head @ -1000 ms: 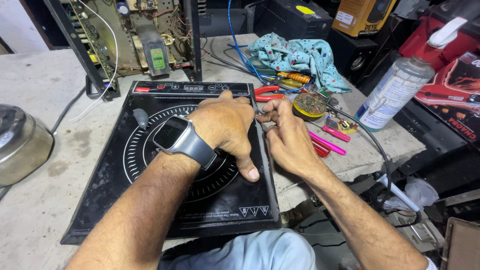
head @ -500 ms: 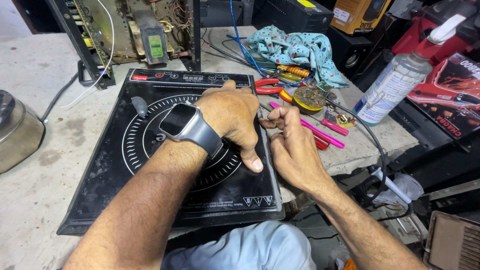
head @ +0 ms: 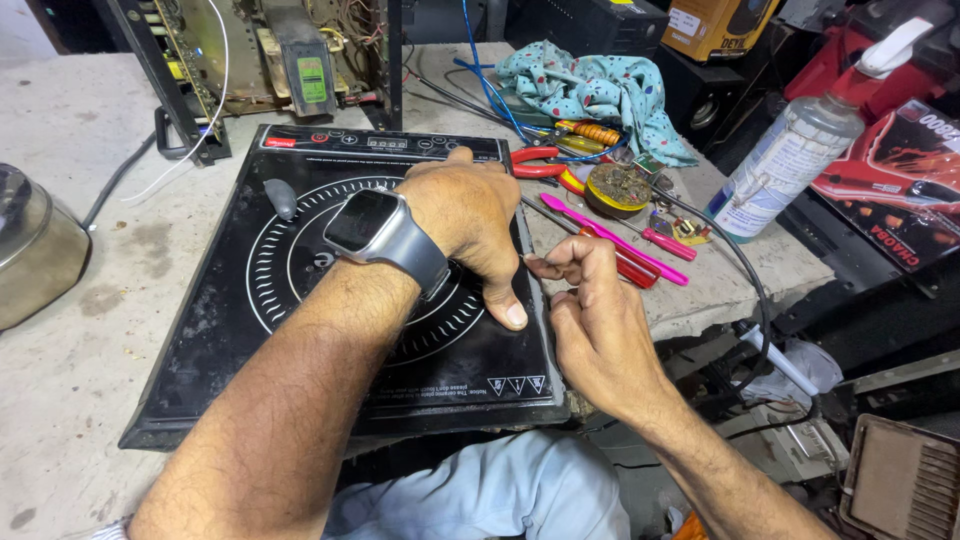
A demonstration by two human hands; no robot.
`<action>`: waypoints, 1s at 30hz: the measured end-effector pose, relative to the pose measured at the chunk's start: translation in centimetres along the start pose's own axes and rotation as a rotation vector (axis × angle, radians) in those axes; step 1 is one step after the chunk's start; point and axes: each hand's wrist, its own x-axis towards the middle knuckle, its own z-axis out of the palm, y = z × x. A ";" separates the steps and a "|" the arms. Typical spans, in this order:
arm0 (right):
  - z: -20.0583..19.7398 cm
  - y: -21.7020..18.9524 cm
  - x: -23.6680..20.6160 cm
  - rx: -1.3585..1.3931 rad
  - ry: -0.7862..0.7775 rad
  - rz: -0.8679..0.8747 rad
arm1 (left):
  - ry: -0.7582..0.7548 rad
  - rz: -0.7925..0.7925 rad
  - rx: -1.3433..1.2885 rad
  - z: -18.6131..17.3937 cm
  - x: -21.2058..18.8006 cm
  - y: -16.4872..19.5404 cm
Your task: The person works on a black induction cooktop placed on a cluttered repair bench, holding the unit steady with one hand while prying at the seam along its edge with a small tool. They reposition the cooktop and continue working around its edge, at one point using an orange plastic pry piece.
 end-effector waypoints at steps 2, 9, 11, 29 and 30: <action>-0.1 -0.3 -0.4 0.014 -0.002 -0.002 | -0.002 -0.009 -0.003 0.0 0.1 0.0; -0.5 -2.0 -2.4 0.065 -0.006 0.102 | 0.018 -0.016 -0.014 0.0 0.0 0.0; -0.6 -2.5 -3.0 0.092 -0.015 0.158 | 0.012 -0.023 -0.014 0.0 -0.1 0.1; -1.1 -5.3 -8.2 0.057 0.025 0.100 | -0.023 -0.059 -0.028 -0.2 -0.9 1.0; -1.1 -5.4 -8.4 0.069 0.018 0.110 | -0.013 -0.061 -0.041 -0.2 -0.9 1.0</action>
